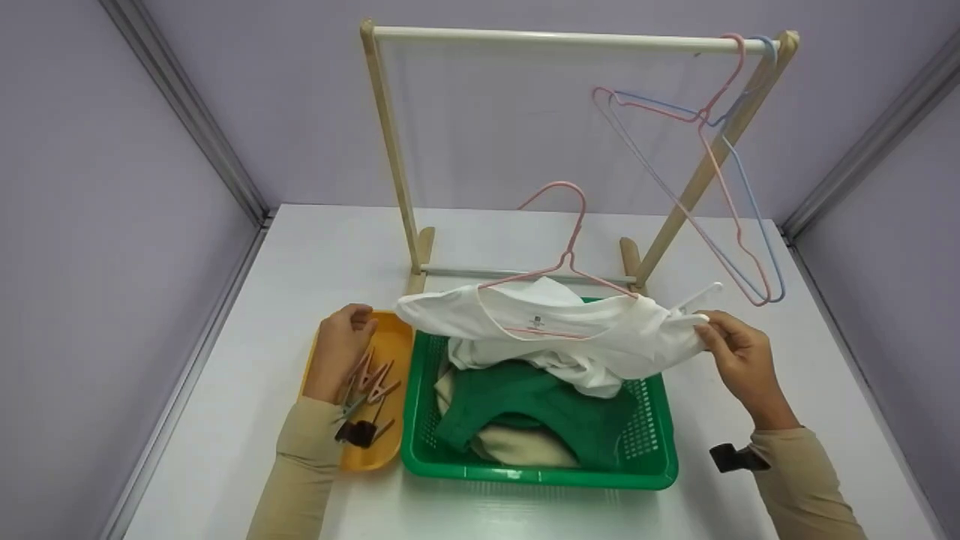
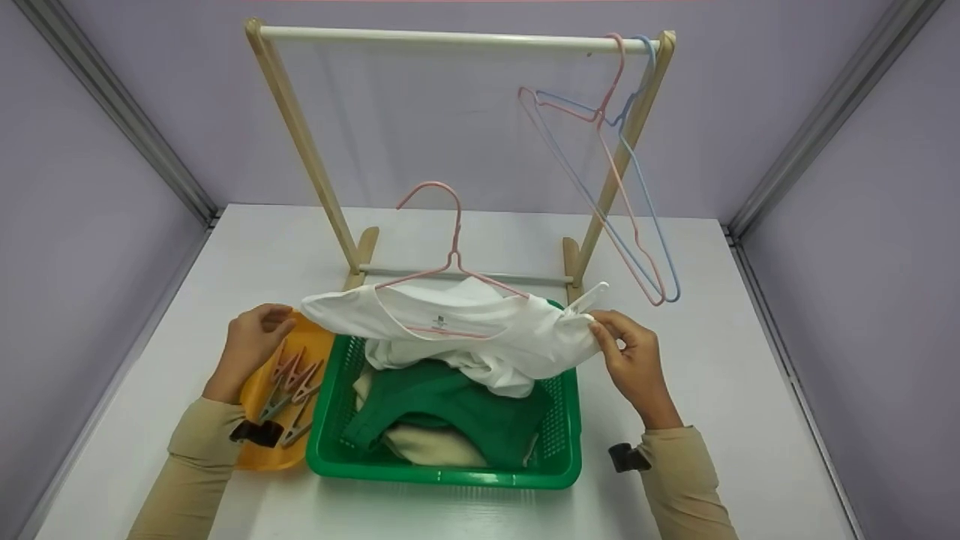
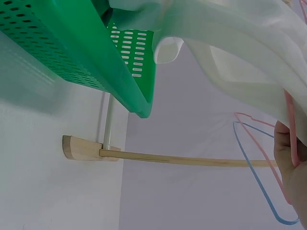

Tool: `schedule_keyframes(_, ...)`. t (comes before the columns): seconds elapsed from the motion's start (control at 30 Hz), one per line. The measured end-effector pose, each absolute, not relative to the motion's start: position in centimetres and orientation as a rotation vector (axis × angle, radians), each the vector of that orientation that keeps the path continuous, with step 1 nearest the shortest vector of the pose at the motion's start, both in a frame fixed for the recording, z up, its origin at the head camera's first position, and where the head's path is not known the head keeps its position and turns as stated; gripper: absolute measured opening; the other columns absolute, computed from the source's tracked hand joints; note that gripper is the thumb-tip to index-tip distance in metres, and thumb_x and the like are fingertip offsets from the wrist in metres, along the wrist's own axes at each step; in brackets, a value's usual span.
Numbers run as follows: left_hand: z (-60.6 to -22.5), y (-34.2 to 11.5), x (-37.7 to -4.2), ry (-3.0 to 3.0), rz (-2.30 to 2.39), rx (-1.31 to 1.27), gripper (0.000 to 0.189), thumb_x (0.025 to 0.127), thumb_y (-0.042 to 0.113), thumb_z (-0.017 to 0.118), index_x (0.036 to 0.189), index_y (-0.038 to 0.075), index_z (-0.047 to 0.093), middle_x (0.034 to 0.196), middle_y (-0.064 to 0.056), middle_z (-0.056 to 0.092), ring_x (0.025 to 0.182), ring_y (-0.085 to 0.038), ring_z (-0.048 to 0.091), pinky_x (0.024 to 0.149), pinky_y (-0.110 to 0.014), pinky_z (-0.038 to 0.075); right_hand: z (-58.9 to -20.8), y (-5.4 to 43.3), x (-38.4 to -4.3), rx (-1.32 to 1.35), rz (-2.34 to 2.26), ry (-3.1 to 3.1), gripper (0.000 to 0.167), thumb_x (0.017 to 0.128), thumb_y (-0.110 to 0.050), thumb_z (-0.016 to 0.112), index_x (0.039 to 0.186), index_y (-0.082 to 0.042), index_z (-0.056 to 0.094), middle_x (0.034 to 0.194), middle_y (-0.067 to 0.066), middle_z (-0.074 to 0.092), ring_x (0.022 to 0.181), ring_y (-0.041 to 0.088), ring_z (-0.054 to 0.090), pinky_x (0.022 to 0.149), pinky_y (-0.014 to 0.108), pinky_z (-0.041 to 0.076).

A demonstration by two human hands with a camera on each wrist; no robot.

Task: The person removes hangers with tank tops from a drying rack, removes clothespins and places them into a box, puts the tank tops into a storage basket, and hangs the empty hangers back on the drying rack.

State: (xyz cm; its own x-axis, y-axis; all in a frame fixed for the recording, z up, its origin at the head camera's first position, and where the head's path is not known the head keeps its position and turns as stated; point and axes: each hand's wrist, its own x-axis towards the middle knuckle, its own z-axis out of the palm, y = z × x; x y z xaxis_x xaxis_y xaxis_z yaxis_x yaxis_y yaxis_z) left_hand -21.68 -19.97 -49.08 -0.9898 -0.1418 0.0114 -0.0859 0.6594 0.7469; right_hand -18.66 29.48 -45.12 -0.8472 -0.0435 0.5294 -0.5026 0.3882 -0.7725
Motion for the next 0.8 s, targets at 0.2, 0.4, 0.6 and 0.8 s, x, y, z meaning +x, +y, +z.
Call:
schedule_keyframes(0.2, -47.5, -19.1, -21.2, -2.661, -1.241, 0.122, 0.026, 0.096, 0.009, 0.057, 0.116, -0.006, 0.063, 0.110, -0.025, 0.069, 0.101, -0.036, 0.067, 0.090, -0.046, 0.057, -45.1, 29.4, -18.6, 0.455, 1.453, -2.230, 0.022, 0.088, 0.017, 0.053, 0.098, 0.005, 0.069, 0.084, -0.027, 0.066, 0.074, -0.011, 0.062, 0.067, 0.005, 0.053)
schedule_keyframes(0.4, -45.9, -18.2, -20.8, -2.568, -1.260, 0.062, 0.024, 0.095, 0.010, 0.058, 0.113, -0.005, 0.065, 0.109, -0.022, 0.070, 0.101, -0.033, 0.067, 0.093, -0.045, 0.056, -45.1, 29.4, -18.7, 0.445, 1.464, -2.221, 0.027, 0.088, 0.017, 0.053, 0.097, -0.001, 0.070, 0.082, -0.027, 0.066, 0.072, -0.011, 0.061, 0.066, 0.004, 0.052)
schedule_keyframes(0.6, -44.8, -17.5, -20.4, -2.501, -1.254, -0.012, 0.023, 0.094, 0.008, 0.059, 0.112, -0.005, 0.066, 0.111, -0.022, 0.070, 0.103, -0.033, 0.068, 0.096, -0.044, 0.055, -45.2, 29.2, -18.7, 0.435, 1.449, -2.227, 0.016, 0.087, 0.018, 0.053, 0.095, 0.012, 0.066, 0.083, -0.028, 0.065, 0.071, -0.012, 0.062, 0.065, 0.004, 0.052)
schedule_keyframes(0.8, -44.0, -16.7, -19.9, -2.401, -1.262, -0.078, 0.021, 0.093, 0.006, 0.060, 0.109, -0.005, 0.067, 0.109, -0.022, 0.070, 0.103, -0.033, 0.068, 0.094, -0.043, 0.056, -45.2, 29.3, -18.7, 0.450, 1.451, -2.226, 0.014, 0.088, 0.018, 0.052, 0.095, 0.015, 0.064, 0.085, -0.028, 0.066, 0.073, -0.012, 0.063, 0.066, 0.005, 0.053)
